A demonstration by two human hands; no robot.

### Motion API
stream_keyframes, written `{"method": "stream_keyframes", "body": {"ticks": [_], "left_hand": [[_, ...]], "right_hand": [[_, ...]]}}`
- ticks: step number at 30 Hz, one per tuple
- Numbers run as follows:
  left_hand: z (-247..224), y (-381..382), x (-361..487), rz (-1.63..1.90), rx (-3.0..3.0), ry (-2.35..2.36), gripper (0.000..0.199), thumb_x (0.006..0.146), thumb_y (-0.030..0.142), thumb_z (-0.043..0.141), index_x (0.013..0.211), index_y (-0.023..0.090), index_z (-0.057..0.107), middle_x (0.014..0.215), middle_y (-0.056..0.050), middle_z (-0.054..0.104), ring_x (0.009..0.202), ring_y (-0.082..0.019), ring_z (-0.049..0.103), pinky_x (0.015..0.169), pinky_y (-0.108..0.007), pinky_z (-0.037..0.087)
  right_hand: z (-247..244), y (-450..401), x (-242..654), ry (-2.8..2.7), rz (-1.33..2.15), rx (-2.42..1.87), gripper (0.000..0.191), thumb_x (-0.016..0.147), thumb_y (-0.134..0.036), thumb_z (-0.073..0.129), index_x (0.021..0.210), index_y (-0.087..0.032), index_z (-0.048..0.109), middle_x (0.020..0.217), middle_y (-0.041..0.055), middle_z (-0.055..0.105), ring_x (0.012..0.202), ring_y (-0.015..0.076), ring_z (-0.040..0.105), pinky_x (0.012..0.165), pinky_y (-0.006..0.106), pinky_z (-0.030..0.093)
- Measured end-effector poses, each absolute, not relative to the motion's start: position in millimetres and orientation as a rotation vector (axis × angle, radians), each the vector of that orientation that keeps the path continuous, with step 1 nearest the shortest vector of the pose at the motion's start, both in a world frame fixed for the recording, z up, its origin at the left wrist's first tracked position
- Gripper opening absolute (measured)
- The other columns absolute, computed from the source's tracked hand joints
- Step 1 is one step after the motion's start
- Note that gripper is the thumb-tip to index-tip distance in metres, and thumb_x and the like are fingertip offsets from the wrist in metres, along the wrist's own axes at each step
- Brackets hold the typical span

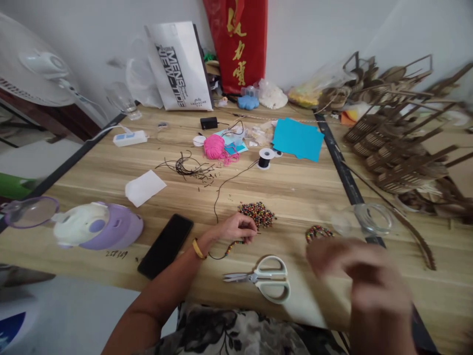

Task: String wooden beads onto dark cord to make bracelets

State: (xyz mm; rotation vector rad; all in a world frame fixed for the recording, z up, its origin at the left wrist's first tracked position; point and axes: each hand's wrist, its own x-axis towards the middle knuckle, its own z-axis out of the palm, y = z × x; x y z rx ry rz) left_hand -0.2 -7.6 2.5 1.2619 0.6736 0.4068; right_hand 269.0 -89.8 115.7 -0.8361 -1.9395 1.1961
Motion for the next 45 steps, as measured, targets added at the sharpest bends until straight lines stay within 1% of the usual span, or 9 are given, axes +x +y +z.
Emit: {"method": "stream_keyframes", "body": {"ticks": [2, 4, 8, 13, 19, 26, 29, 34, 45], "left_hand": [[1.7, -7.8, -0.5, 0.379, 1.263, 0.672, 0.041, 0.073, 0.049, 0.067, 0.078, 0.01, 0.058, 0.064, -0.004, 0.063, 0.053, -0.011, 0.06, 0.054, -0.023, 0.048], [2.6, -7.7, -0.7, 0.363, 1.27, 0.671, 0.041, 0.073, 0.05, 0.066, 0.079, 0.01, 0.058, 0.064, -0.003, 0.063, 0.054, -0.011, 0.06, 0.053, -0.023, 0.048], [6.9, -6.6, -0.5, 0.381, 1.382, 0.681, 0.036, 0.075, 0.045, 0.066, 0.075, 0.01, 0.06, 0.063, -0.002, 0.061, 0.054, -0.008, 0.056, 0.052, -0.019, 0.044], [7.4, -4.8, -0.1, 0.404, 1.531, 0.738, 0.028, 0.077, 0.036, 0.064, 0.076, 0.009, 0.064, 0.062, 0.0, 0.058, 0.052, -0.007, 0.049, 0.05, -0.017, 0.039], [6.4, -3.4, 1.2, 0.425, 1.58, 0.747, 0.024, 0.076, 0.032, 0.063, 0.076, 0.008, 0.066, 0.063, -0.001, 0.058, 0.055, -0.007, 0.047, 0.053, -0.018, 0.038], [8.5, -3.7, 1.9, 0.403, 1.558, 0.768, 0.026, 0.077, 0.035, 0.062, 0.076, 0.009, 0.065, 0.061, 0.0, 0.056, 0.054, -0.007, 0.046, 0.051, -0.018, 0.036], [8.4, -3.8, 1.6, 0.398, 1.552, 0.769, 0.026, 0.077, 0.035, 0.061, 0.076, 0.009, 0.065, 0.063, 0.0, 0.057, 0.053, -0.007, 0.047, 0.051, -0.018, 0.037], [7.8, -3.3, 1.9, 0.406, 1.55, 0.756, 0.026, 0.078, 0.035, 0.061, 0.075, 0.009, 0.064, 0.062, 0.0, 0.057, 0.052, -0.007, 0.048, 0.05, -0.017, 0.037], [8.0, -2.9, 3.7, 0.413, 1.496, 0.802, 0.025, 0.075, 0.034, 0.064, 0.074, 0.009, 0.066, 0.061, -0.001, 0.059, 0.05, -0.007, 0.049, 0.048, -0.018, 0.039]], "right_hand": [[98.2, -56.3, 260.2, -2.0, 1.139, -1.04, 0.019, 0.088, -0.04, 0.057, 0.091, -0.022, 0.063, 0.084, 0.005, 0.066, 0.08, 0.0185, 0.062, 0.073, 0.031, 0.05], [75.6, -33.1, 253.8, -2.084, 0.914, -1.277, 0.014, 0.089, -0.031, 0.055, 0.091, -0.019, 0.061, 0.085, 0.0057, 0.066, 0.08, 0.0181, 0.062, 0.07, 0.029, 0.047], [38.5, -16.4, 248.4, -2.31, 0.58, -1.547, 0.013, 0.089, -0.019, 0.048, 0.092, -0.018, 0.061, 0.09, 0.0064, 0.065, 0.075, 0.0168, 0.062, 0.066, 0.026, 0.044], [29.6, -12.5, 243.9, -2.457, 0.431, -1.661, 0.013, 0.09, -0.018, 0.049, 0.094, -0.019, 0.061, 0.093, 0.0054, 0.064, 0.076, 0.0161, 0.062, 0.062, 0.023, 0.039], [32.4, -2.9, 238.7, -2.495, 0.417, -1.692, 0.014, 0.093, -0.02, 0.046, 0.096, -0.019, 0.06, 0.092, 0.0055, 0.064, 0.078, 0.0163, 0.061, 0.063, 0.022, 0.037], [27.9, 4.7, 235.7, -2.564, 0.432, -1.665, 0.017, 0.089, -0.012, 0.049, 0.097, -0.019, 0.062, 0.095, 0.0049, 0.063, 0.083, 0.0155, 0.061, 0.067, 0.022, 0.038], [27.1, 2.4, 233.3, -2.566, 0.435, -1.655, 0.016, 0.089, -0.012, 0.049, 0.097, -0.019, 0.062, 0.095, 0.0054, 0.063, 0.084, 0.0157, 0.06, 0.068, 0.022, 0.038], [25.4, -5.1, 227.6, -2.518, 0.4, -1.704, 0.016, 0.091, -0.013, 0.045, 0.094, -0.017, 0.06, 0.089, 0.0063, 0.062, 0.077, 0.0159, 0.059, 0.065, 0.024, 0.037], [22.8, -12.5, 227.7, -2.526, 0.331, -1.717, 0.014, 0.093, -0.015, 0.043, 0.091, -0.017, 0.056, 0.089, 0.0065, 0.061, 0.074, 0.0157, 0.057, 0.064, 0.024, 0.035]]}}
